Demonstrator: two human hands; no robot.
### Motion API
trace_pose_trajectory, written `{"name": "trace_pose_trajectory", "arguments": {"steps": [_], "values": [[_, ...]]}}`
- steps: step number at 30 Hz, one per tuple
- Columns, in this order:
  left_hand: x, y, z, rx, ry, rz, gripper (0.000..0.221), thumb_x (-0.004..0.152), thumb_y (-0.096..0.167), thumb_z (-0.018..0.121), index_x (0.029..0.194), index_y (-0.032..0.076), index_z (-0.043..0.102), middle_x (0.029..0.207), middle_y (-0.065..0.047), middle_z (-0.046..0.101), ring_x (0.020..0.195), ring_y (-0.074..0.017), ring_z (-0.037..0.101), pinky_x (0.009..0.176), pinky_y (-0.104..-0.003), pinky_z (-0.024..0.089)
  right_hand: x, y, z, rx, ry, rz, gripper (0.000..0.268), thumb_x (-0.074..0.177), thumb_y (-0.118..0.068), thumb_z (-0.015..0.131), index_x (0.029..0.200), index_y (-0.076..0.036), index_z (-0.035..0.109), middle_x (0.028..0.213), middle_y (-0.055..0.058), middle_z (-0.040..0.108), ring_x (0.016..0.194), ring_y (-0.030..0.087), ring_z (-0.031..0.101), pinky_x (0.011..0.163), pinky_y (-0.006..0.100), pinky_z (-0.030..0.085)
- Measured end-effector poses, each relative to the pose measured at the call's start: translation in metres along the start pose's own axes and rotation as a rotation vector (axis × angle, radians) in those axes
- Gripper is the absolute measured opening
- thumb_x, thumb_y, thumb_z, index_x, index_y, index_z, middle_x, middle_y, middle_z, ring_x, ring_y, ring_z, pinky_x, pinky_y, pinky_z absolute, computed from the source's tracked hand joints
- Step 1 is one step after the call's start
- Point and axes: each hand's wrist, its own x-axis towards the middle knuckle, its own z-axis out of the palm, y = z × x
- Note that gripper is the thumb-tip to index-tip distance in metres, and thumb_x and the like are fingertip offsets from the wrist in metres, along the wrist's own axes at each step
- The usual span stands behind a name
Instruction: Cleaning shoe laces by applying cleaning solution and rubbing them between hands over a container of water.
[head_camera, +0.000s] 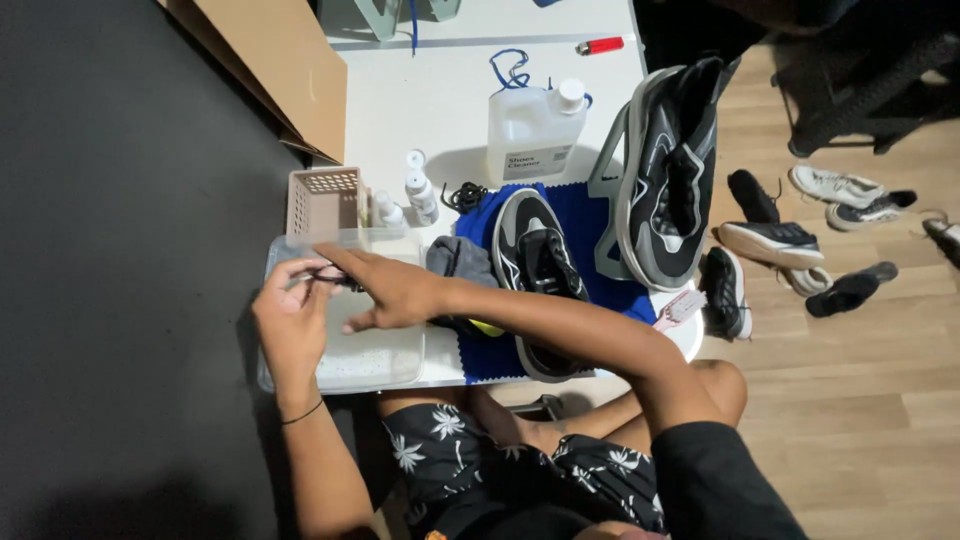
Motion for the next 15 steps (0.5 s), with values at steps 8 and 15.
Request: {"name": "trace_pose_trajectory", "arguments": {"steps": [8, 15], "values": [[-0.003, -0.016, -0.004, -0.493, 0.260, -0.063, 0.014, 0.103, 0.009, 0.060, 0.117, 0.007, 0.056, 0.115, -0.001, 0.063, 0.106, -0.0117, 0.071, 0.093, -0.017, 0.062, 0.031, 0.047, 0.026, 0.427, -0.003, 0.397, 0.043, 0.096, -0.035, 0.062, 0.128, -0.006, 0.060, 0.100, 0.019, 0.077, 0.085, 0.030, 0.079, 0.077, 0.045, 0.064], [-0.019, -0.009, 0.016, 0.551, 0.212, 0.344, 0.023, 0.085, -0.004, 0.072, 0.104, 0.008, 0.075, 0.099, -0.009, 0.073, 0.094, -0.0289, 0.069, 0.069, -0.032, 0.058, 0.040, 0.009, 0.022, 1.096, 0.273, 0.530, 0.054, 0.095, -0.047, 0.055, 0.129, -0.005, 0.057, 0.100, 0.008, 0.066, 0.081, 0.017, 0.060, 0.068, 0.035, 0.059]]}}
